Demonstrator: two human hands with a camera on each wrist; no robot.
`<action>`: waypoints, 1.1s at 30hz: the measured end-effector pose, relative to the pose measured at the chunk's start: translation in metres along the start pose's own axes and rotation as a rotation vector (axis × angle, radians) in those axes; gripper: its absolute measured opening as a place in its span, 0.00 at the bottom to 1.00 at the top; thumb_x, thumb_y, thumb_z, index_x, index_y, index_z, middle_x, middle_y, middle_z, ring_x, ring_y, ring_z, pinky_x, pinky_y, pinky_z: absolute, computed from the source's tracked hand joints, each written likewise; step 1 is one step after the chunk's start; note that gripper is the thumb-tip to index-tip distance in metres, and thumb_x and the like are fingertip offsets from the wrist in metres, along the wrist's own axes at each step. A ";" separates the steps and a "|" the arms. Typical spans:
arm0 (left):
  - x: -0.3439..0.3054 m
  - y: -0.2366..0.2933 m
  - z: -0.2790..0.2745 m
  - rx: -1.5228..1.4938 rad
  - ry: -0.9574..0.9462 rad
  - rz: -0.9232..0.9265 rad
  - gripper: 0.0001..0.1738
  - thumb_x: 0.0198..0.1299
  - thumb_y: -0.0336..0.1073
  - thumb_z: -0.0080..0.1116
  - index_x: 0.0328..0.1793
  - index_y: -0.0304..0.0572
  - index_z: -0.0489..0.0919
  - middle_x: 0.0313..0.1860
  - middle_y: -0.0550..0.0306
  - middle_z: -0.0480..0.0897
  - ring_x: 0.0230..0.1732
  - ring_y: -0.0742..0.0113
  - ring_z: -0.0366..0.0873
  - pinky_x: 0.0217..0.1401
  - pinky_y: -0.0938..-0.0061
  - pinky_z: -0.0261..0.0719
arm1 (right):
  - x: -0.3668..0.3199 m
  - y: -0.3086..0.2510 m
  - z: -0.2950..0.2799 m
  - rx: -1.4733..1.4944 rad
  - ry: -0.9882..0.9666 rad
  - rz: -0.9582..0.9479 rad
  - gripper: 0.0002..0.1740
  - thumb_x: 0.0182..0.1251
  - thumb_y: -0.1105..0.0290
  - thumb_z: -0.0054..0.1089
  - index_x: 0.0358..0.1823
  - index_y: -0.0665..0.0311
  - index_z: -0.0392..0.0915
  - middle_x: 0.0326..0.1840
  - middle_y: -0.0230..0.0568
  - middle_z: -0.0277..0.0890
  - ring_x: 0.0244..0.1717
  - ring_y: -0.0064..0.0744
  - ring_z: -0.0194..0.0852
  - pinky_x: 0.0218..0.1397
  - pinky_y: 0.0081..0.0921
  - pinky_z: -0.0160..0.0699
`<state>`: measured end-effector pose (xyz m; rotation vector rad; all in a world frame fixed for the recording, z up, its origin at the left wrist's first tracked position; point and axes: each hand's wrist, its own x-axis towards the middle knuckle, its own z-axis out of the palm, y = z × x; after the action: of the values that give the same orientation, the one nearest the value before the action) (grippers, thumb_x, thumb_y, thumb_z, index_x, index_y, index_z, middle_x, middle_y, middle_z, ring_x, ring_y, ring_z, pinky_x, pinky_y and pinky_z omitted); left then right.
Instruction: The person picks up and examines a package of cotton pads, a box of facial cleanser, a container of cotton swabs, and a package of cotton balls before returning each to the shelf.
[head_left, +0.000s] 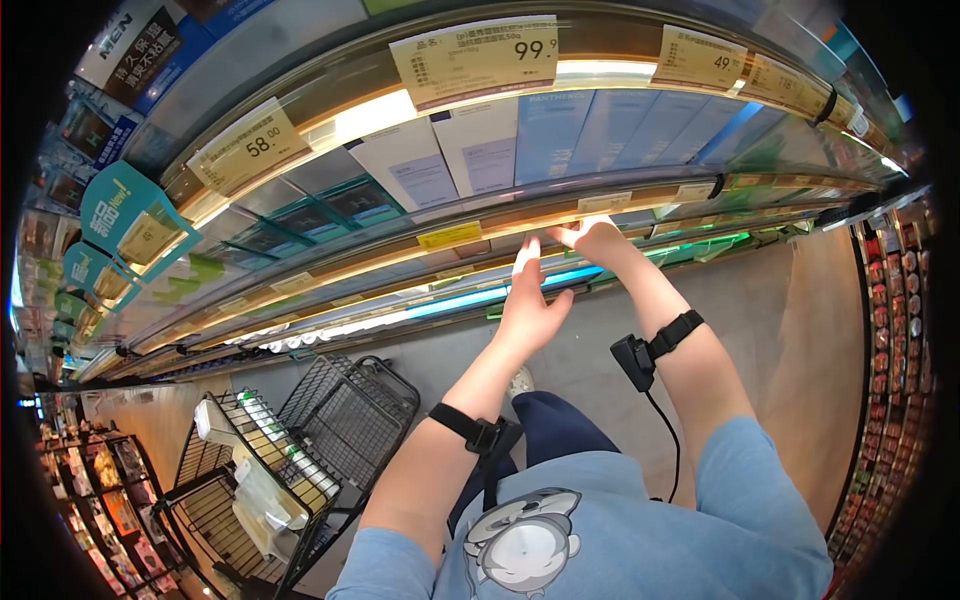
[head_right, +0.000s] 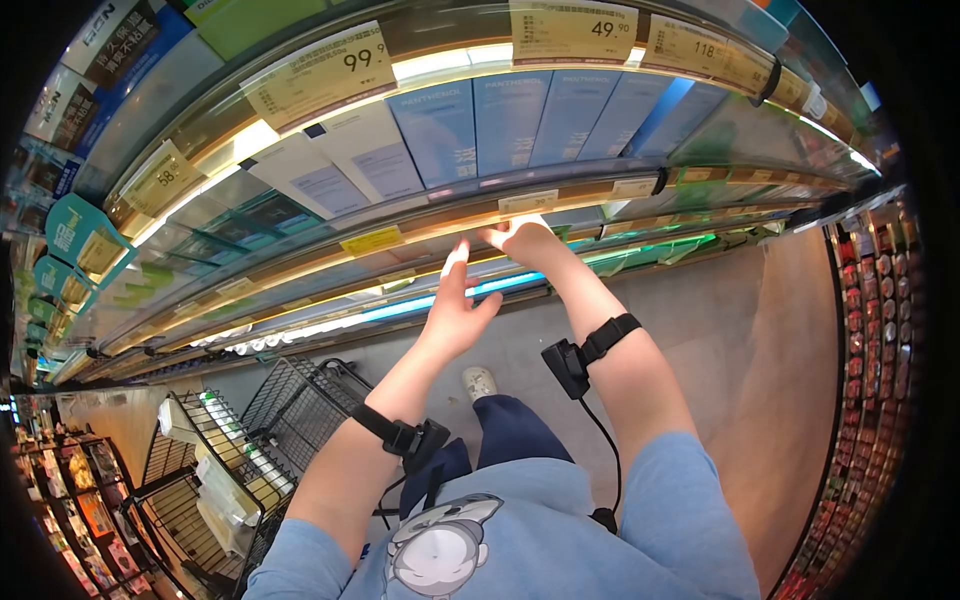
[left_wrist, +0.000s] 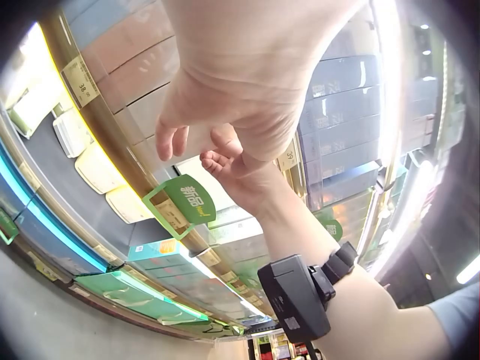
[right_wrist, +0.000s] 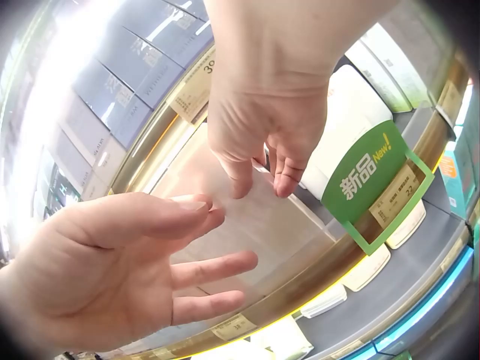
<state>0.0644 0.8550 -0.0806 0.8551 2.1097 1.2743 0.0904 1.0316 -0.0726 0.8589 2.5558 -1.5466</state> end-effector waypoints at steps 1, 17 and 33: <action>-0.008 0.009 -0.009 -0.086 -0.046 -0.054 0.48 0.54 0.36 0.63 0.78 0.39 0.49 0.76 0.41 0.53 0.64 0.52 0.69 0.56 0.67 0.75 | 0.006 0.011 0.004 -0.013 0.024 0.014 0.22 0.58 0.56 0.67 0.45 0.67 0.81 0.44 0.48 0.81 0.42 0.36 0.78 0.46 0.30 0.74; -0.227 -0.070 -0.126 -0.126 0.050 -0.150 0.20 0.63 0.39 0.56 0.60 0.41 0.74 0.54 0.46 0.79 0.55 0.50 0.77 0.57 0.63 0.75 | -0.080 -0.041 0.123 -0.205 -0.444 -0.175 0.09 0.67 0.69 0.56 0.39 0.68 0.81 0.29 0.42 0.77 0.39 0.33 0.78 0.42 0.27 0.74; -0.533 -0.183 -0.343 0.265 1.128 -0.738 0.25 0.55 0.38 0.65 0.58 0.35 0.76 0.53 0.43 0.80 0.56 0.51 0.76 0.60 0.64 0.72 | -0.210 -0.235 0.394 -0.367 -0.984 -0.803 0.12 0.66 0.72 0.54 0.49 0.65 0.78 0.43 0.46 0.77 0.44 0.43 0.79 0.49 0.32 0.77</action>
<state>0.1290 0.1999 -0.0429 -0.7766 3.0019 1.1401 0.0599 0.5309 -0.0184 -0.8678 2.2569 -1.0480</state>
